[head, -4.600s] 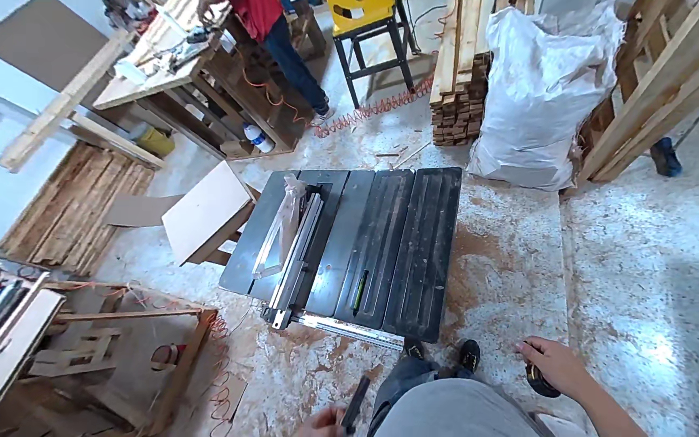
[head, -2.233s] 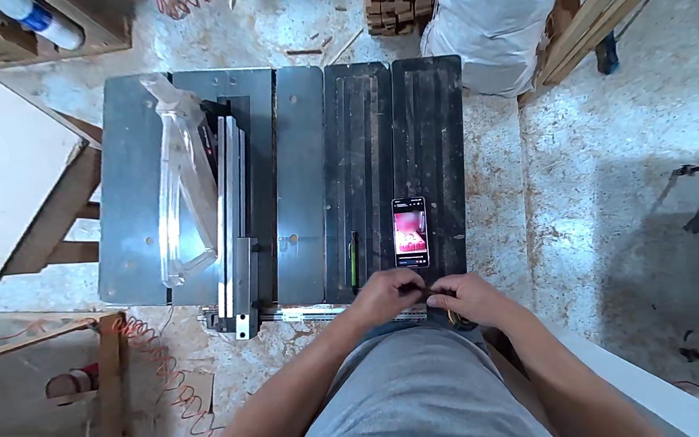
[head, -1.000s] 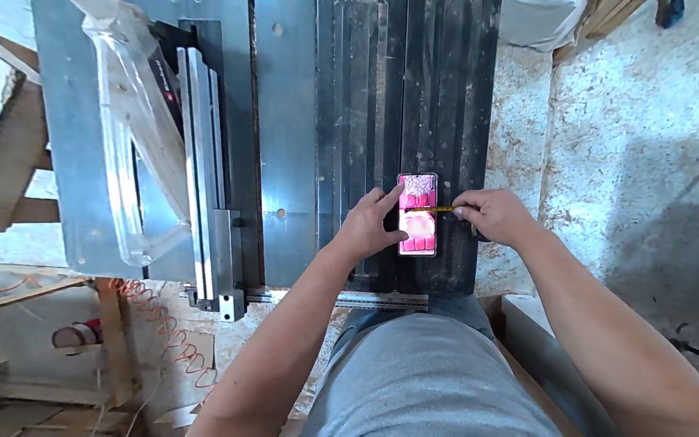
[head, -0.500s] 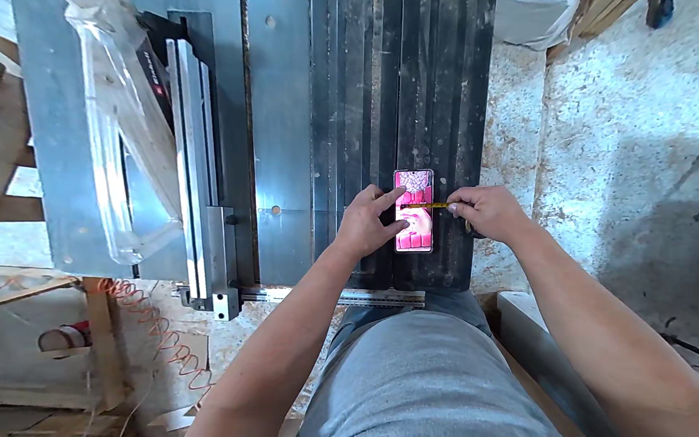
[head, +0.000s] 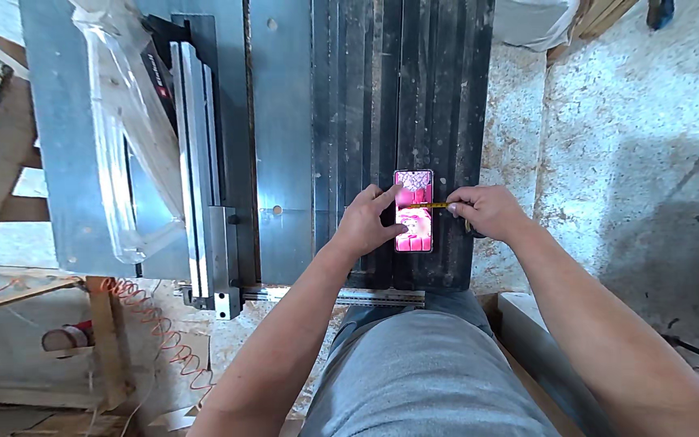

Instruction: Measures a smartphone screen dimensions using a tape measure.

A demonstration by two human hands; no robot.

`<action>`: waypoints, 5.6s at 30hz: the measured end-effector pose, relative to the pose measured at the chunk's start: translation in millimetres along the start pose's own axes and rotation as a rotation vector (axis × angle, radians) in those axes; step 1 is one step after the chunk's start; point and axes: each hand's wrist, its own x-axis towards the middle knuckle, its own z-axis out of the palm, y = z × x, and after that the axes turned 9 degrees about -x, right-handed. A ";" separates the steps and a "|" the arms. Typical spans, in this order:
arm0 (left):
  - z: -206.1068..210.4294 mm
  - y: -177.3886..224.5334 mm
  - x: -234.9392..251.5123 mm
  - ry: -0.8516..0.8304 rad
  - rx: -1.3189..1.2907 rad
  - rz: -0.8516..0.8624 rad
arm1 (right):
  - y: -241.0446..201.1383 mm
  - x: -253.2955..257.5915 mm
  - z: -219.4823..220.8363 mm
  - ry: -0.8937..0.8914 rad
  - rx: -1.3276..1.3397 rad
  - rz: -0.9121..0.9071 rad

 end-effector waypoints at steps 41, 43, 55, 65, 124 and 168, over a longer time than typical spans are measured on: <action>-2.6 3.0 1.2 -0.036 0.013 -0.028 | -0.5 1.9 0.6 0.002 -0.026 -0.023; -2.3 3.1 1.3 -0.038 0.016 -0.032 | -0.2 1.7 0.7 0.005 -0.020 -0.023; -3.2 1.6 1.7 -0.041 0.033 -0.009 | -1.3 1.9 -0.1 0.003 -0.007 -0.019; -3.0 1.8 1.6 -0.043 0.030 -0.013 | 0.2 2.3 1.2 0.003 -0.016 -0.015; 26.3 12.5 -55.1 0.041 0.180 0.086 | -21.5 33.2 -20.6 0.039 0.286 0.078; -30.3 15.9 -26.9 0.316 -0.297 -0.479 | -64.4 -42.1 26.6 0.114 0.903 0.398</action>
